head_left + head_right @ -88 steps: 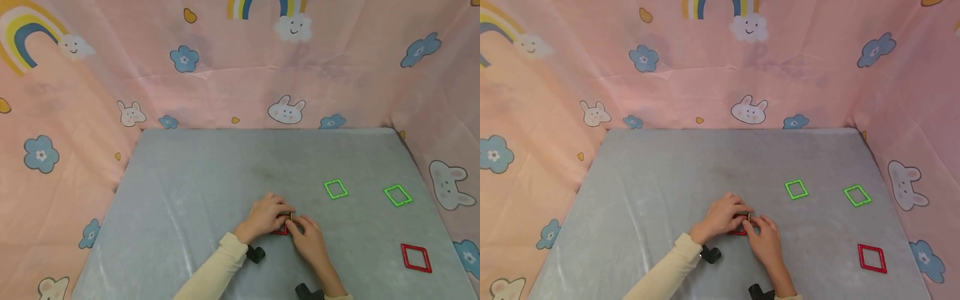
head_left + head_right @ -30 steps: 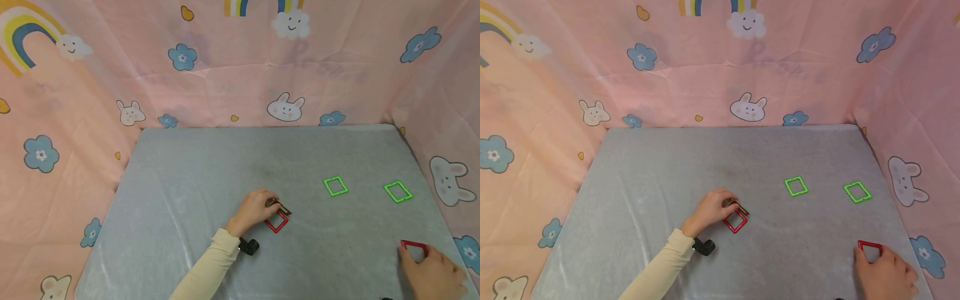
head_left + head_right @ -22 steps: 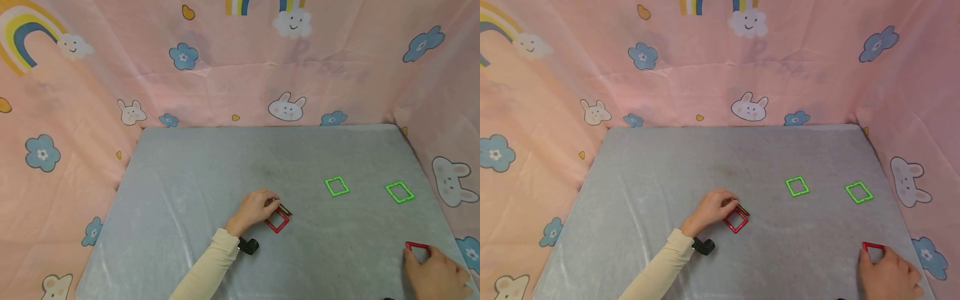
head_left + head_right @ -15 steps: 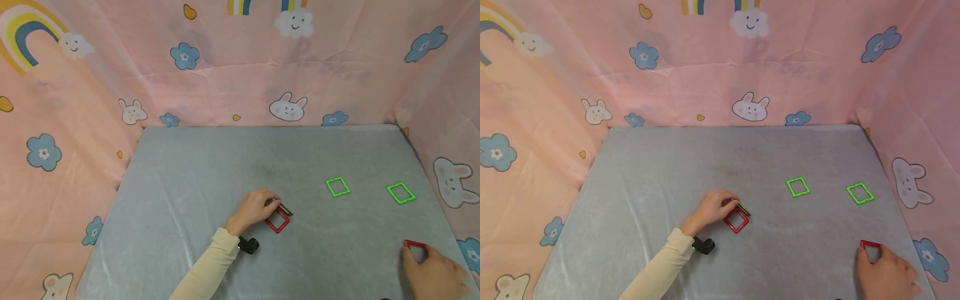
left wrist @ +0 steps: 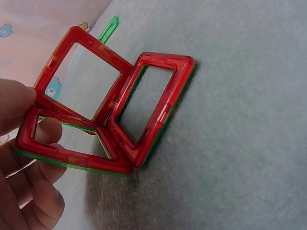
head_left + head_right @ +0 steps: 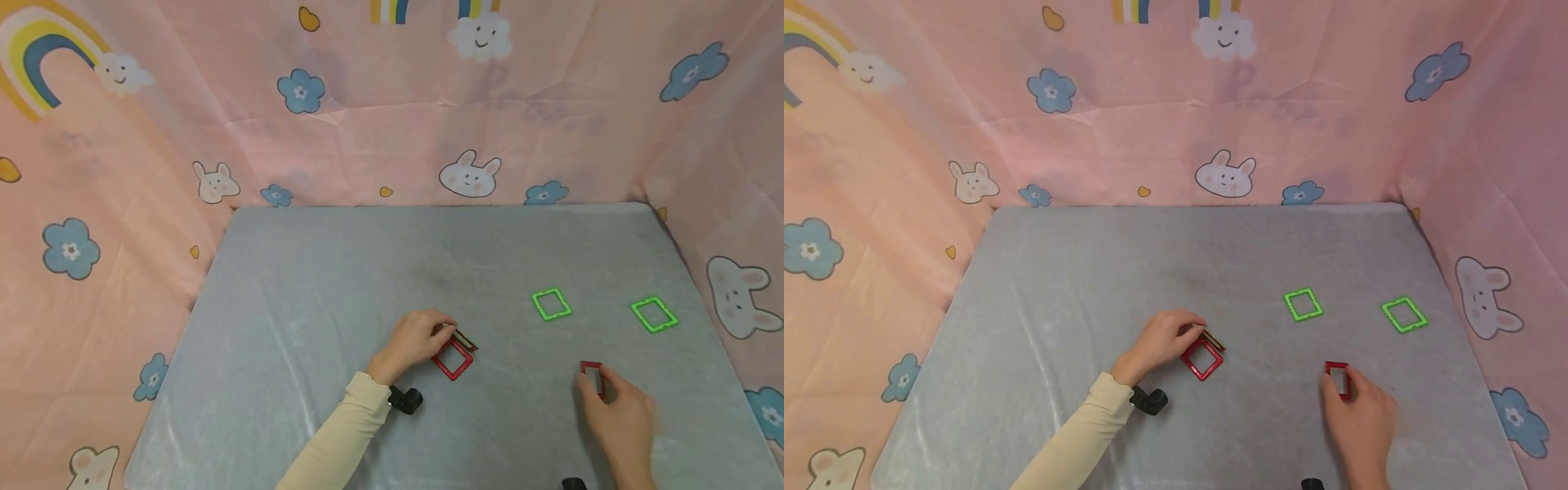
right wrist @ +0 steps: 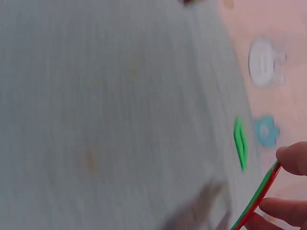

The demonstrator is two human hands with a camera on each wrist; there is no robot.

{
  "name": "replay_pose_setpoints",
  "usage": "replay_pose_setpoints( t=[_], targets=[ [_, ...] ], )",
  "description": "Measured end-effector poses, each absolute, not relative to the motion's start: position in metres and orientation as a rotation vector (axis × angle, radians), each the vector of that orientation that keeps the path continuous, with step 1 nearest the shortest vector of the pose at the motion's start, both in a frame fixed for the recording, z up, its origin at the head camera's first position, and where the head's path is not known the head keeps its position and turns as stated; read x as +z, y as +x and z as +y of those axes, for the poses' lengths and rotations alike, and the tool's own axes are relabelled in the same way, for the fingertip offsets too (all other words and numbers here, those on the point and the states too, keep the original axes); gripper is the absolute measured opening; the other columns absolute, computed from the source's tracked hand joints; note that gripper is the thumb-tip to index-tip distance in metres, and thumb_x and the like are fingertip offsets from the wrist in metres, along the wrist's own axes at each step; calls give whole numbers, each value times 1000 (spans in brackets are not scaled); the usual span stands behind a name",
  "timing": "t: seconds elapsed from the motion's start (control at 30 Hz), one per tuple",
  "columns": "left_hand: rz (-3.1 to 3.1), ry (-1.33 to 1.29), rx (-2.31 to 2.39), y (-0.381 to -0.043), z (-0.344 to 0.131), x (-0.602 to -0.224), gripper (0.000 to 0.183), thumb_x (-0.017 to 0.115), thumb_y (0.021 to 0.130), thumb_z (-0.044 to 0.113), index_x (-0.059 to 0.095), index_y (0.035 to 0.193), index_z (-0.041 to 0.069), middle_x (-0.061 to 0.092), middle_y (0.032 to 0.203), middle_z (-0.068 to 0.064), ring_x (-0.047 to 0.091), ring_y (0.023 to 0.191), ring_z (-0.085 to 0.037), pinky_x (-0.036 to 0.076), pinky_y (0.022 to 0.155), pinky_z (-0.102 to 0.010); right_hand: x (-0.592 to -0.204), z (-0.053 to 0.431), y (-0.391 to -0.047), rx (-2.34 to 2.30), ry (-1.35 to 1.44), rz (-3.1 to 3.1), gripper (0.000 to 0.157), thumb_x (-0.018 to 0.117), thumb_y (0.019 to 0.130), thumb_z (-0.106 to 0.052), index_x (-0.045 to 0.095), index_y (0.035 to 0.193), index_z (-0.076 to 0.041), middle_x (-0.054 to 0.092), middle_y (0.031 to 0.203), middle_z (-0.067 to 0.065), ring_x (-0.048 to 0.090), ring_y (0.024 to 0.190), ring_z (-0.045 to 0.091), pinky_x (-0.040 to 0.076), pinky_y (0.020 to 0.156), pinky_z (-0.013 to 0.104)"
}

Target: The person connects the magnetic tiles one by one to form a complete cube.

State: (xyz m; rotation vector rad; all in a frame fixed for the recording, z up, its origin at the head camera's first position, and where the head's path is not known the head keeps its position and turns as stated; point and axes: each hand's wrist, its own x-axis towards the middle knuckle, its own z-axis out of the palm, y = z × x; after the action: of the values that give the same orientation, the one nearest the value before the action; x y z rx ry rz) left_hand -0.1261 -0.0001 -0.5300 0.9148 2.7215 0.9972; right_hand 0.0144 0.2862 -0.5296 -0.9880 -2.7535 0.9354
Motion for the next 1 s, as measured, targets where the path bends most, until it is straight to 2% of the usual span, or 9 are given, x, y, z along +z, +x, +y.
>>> replay_pose_setpoints(
  t=[0.2, 0.43, 0.57, 0.7, 1.0],
  targets=[
    [2729, 914, 989, -126, -1, -530, 20, 61, 97, 25, 77, 105, 16, 71, 95, 5, 60, 77, -4, 46, 66, -18, -529, 250, 7, 1181, -927, -2760, 50, 62, 95, -32, 59, 130, 4, 54, 132, 30, 48, 124, 46, 37, 100, 57],
    [2727, 919, 1001, -126, -1, -529, 19, 62, 96, 24, 77, 104, 15, 68, 92, 5, 59, 77, -6, 44, 65, -19, -526, 224, 5, 1434, -957, -2784, 58, 59, 95, -44, 56, 135, -2, 50, 140, 26, 41, 132, 42, 33, 105, 56],
    [2722, 907, 999, -126, -1, -530, 19, 62, 96, 25, 77, 104, 16, 67, 91, 5, 58, 77, -5, 43, 65, -18, -527, 210, 5, 1480, -991, -2764, 56, 59, 95, -44, 57, 134, -4, 56, 133, 23, 46, 129, 38, 35, 103, 53],
    [2714, 896, 1001, -126, -2, -530, 18, 62, 97, 25, 77, 104, 16, 68, 91, 6, 58, 77, -5, 43, 65, -18, -528, 198, 4, 1503, -965, -2735, 53, 60, 95, -41, 58, 132, -2, 61, 126, 24, 51, 122, 37, 36, 100, 52],
    [2714, 873, 1002, -126, -3, -530, 19, 61, 97, 26, 76, 104, 17, 69, 94, 7, 60, 79, -4, 45, 68, -19, -523, 177, 1, 1632, -1012, -2672, 47, 61, 95, -36, 61, 129, -3, 65, 121, 18, 57, 114, 27, 40, 93, 39]
  ],
)
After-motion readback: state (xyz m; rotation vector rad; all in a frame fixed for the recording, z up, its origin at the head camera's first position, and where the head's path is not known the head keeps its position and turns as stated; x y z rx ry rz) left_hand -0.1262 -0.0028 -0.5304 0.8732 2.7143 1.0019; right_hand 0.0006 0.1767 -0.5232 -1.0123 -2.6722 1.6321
